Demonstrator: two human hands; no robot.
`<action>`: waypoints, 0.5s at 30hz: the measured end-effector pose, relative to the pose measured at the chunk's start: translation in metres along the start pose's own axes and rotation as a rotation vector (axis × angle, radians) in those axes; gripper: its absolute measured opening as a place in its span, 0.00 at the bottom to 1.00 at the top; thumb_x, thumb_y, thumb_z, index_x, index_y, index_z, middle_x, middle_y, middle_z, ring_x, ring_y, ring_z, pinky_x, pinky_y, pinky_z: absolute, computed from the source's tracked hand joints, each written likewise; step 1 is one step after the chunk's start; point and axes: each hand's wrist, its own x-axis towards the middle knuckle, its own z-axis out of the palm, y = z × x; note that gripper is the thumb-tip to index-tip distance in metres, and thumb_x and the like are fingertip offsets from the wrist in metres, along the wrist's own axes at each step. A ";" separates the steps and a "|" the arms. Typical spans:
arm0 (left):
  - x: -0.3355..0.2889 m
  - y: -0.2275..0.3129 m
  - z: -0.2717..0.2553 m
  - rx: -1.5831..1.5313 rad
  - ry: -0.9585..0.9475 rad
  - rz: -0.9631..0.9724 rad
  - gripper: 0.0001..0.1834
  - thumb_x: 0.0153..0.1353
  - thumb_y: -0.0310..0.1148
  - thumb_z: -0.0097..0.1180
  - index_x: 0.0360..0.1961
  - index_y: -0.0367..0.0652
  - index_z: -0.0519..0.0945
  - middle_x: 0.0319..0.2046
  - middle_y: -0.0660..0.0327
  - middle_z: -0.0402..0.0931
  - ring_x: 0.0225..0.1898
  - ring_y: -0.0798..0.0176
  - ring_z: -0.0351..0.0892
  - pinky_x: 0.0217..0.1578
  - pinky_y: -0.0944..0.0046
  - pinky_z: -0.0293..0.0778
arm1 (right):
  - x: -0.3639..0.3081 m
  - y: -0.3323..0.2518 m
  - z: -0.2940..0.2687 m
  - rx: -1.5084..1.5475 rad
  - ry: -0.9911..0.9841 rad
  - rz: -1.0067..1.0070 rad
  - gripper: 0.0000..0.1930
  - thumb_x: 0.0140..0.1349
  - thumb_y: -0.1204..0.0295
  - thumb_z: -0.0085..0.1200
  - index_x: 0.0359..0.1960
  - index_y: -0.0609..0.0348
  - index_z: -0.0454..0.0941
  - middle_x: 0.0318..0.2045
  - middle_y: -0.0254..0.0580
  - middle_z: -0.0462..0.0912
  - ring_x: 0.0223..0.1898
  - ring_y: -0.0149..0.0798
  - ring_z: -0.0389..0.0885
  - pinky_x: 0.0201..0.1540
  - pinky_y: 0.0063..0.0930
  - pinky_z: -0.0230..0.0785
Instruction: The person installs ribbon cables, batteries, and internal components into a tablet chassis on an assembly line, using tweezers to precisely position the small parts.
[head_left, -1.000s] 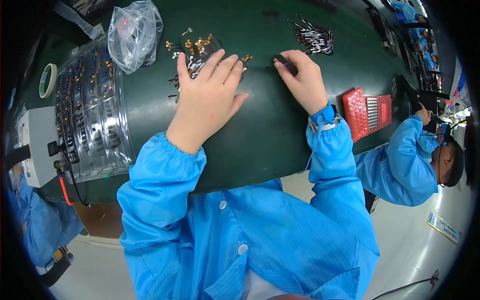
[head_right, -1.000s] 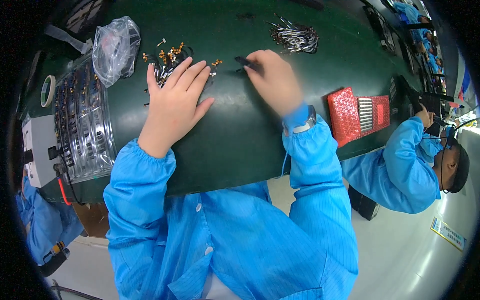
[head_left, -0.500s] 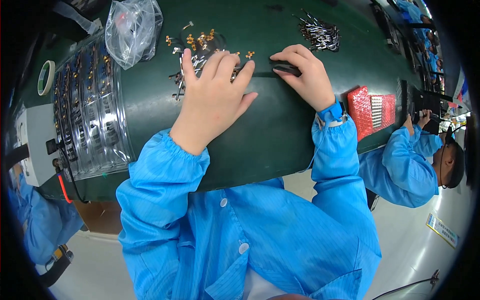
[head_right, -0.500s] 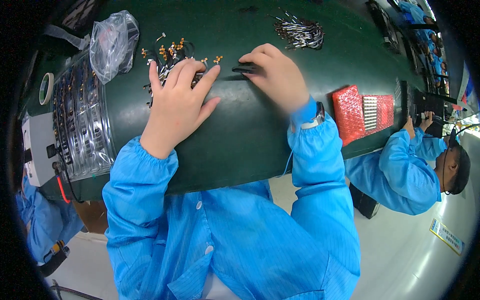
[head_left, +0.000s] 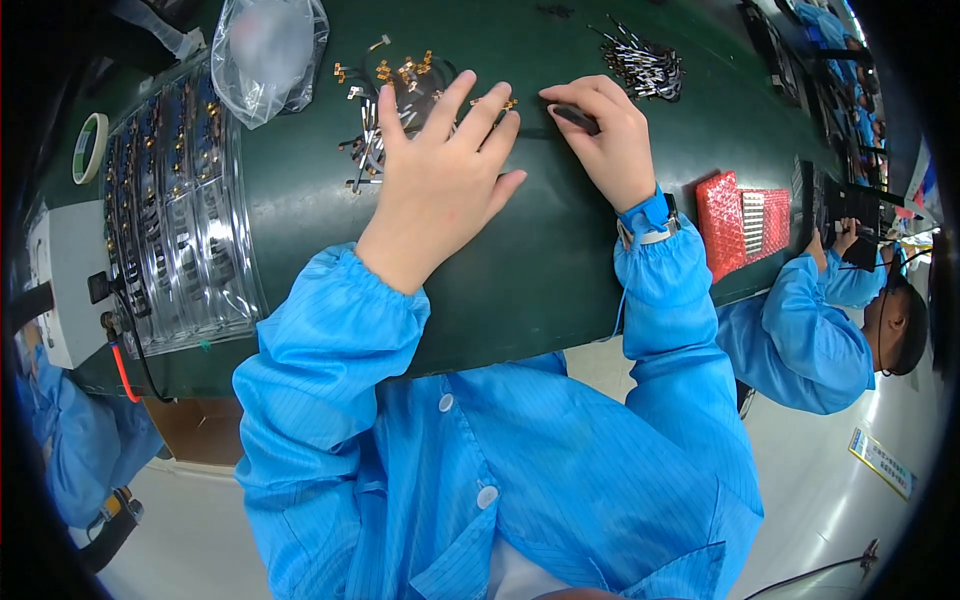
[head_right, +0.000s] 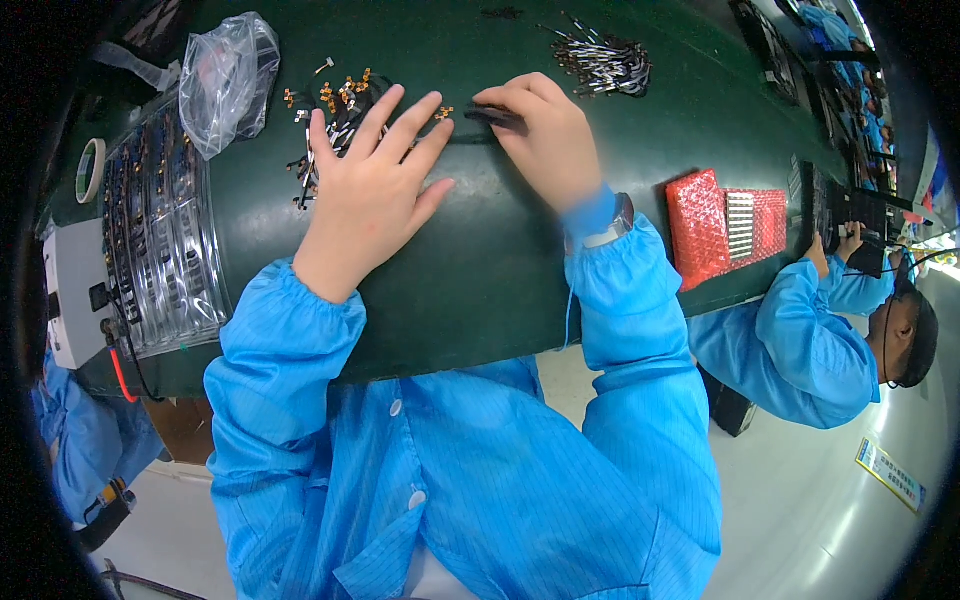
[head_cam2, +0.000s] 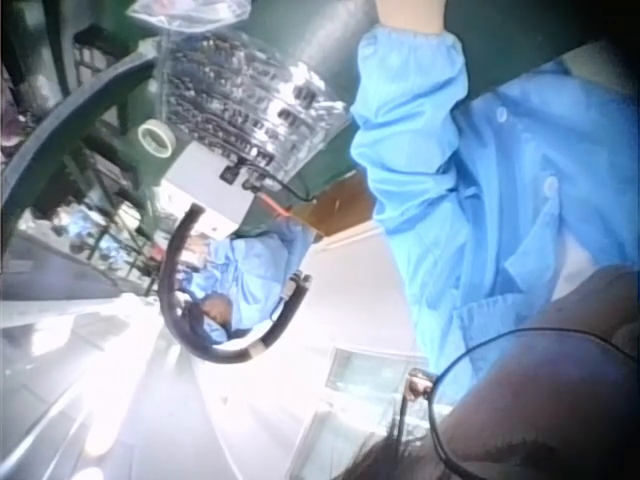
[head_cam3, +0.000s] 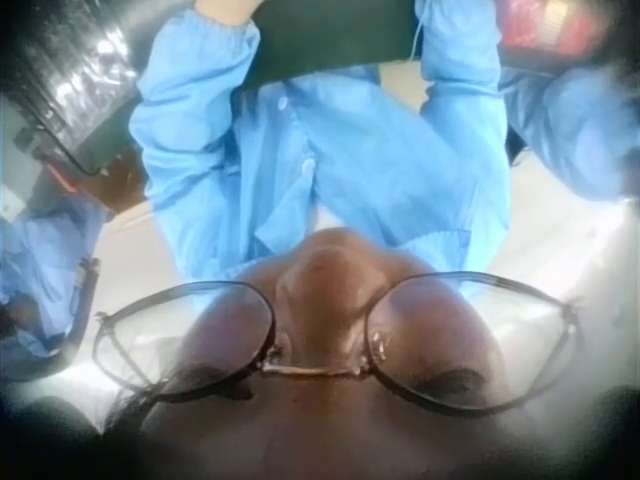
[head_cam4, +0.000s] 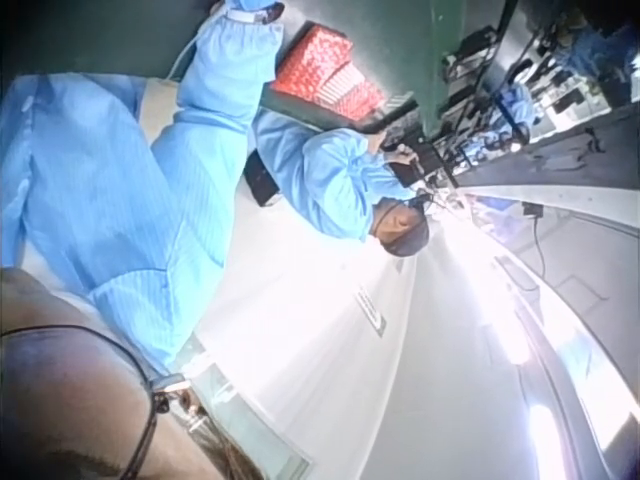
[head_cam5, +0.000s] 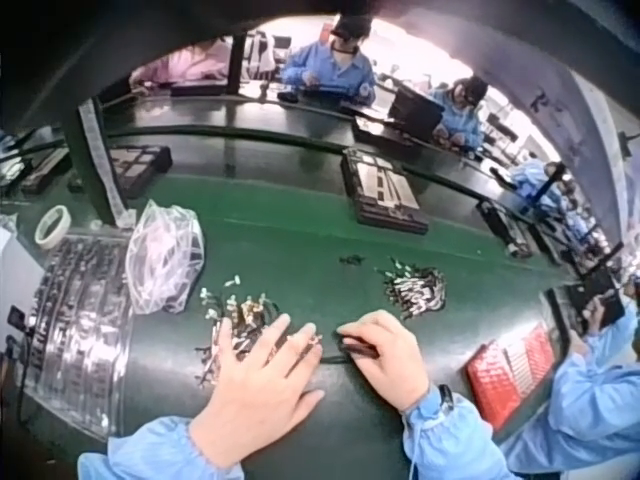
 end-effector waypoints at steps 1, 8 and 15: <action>0.001 0.000 0.000 -0.004 -0.010 0.019 0.23 0.52 0.45 0.58 0.50 0.54 0.75 0.57 0.69 0.65 0.62 0.61 0.59 0.54 0.28 0.47 | 0.000 -0.001 0.000 0.000 -0.001 -0.001 0.14 0.48 0.81 0.56 0.38 0.54 0.80 0.35 0.38 0.77 0.34 0.42 0.79 0.36 0.27 0.73; -0.001 0.001 0.003 -0.011 0.057 0.022 0.24 0.49 0.45 0.61 0.47 0.48 0.77 0.53 0.69 0.69 0.59 0.62 0.63 0.55 0.29 0.48 | 0.000 -0.002 0.011 -0.077 -0.080 -0.083 0.19 0.46 0.83 0.54 0.40 0.46 0.81 0.39 0.32 0.77 0.34 0.38 0.80 0.35 0.28 0.75; -0.001 0.002 0.002 0.025 -0.005 0.042 0.24 0.50 0.46 0.59 0.49 0.50 0.76 0.55 0.71 0.68 0.58 0.63 0.64 0.55 0.28 0.47 | -0.001 -0.004 0.007 -0.098 -0.076 -0.067 0.19 0.46 0.83 0.55 0.39 0.48 0.81 0.37 0.34 0.77 0.35 0.39 0.80 0.35 0.29 0.75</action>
